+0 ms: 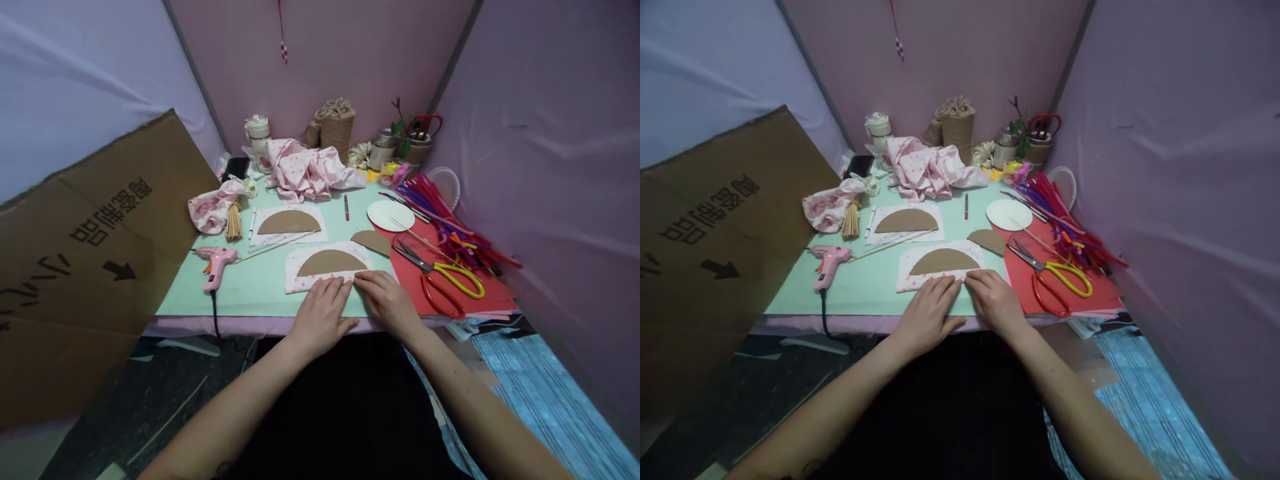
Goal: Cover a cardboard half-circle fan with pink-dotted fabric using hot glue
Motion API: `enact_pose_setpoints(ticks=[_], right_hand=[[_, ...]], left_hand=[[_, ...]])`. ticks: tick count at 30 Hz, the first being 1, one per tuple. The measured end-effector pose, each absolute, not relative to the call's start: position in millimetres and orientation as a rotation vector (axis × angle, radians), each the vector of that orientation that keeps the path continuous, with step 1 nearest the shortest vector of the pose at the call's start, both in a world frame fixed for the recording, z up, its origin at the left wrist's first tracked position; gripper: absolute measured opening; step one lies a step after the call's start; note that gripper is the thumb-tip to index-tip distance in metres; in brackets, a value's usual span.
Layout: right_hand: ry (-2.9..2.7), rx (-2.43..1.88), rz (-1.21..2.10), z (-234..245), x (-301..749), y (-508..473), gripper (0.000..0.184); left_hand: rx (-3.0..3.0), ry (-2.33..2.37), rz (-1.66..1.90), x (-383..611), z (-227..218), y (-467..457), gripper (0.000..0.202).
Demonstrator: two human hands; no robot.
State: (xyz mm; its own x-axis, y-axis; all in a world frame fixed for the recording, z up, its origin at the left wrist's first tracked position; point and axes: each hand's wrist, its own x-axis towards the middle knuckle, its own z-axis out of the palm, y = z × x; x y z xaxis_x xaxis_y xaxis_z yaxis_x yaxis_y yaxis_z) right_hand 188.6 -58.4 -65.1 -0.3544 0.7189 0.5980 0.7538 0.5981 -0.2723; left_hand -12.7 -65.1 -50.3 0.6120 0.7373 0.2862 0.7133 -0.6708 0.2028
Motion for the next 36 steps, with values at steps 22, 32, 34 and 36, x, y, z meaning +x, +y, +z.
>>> enact_pose_setpoints(ticks=[22, 32, 34, 36], right_hand=[[-2.074, -1.421, 0.213, -22, 198, -25, 0.024], [-2.241, -1.385, 0.391, -31, 192, -19, 0.009], [-2.244, -1.382, 0.373, -33, 192, -16, 0.005], [-2.245, -1.383, 0.360, -34, 192, -14, 0.007]], left_hand=[[2.367, 1.718, 0.334, -13, -24, -26, 0.008], [2.403, 1.737, 0.272, -14, -18, -27, 0.010], [2.408, 1.741, 0.292, -15, -17, -27, 0.010], [2.415, 1.735, 0.344, -16, -17, -28, 0.009]])
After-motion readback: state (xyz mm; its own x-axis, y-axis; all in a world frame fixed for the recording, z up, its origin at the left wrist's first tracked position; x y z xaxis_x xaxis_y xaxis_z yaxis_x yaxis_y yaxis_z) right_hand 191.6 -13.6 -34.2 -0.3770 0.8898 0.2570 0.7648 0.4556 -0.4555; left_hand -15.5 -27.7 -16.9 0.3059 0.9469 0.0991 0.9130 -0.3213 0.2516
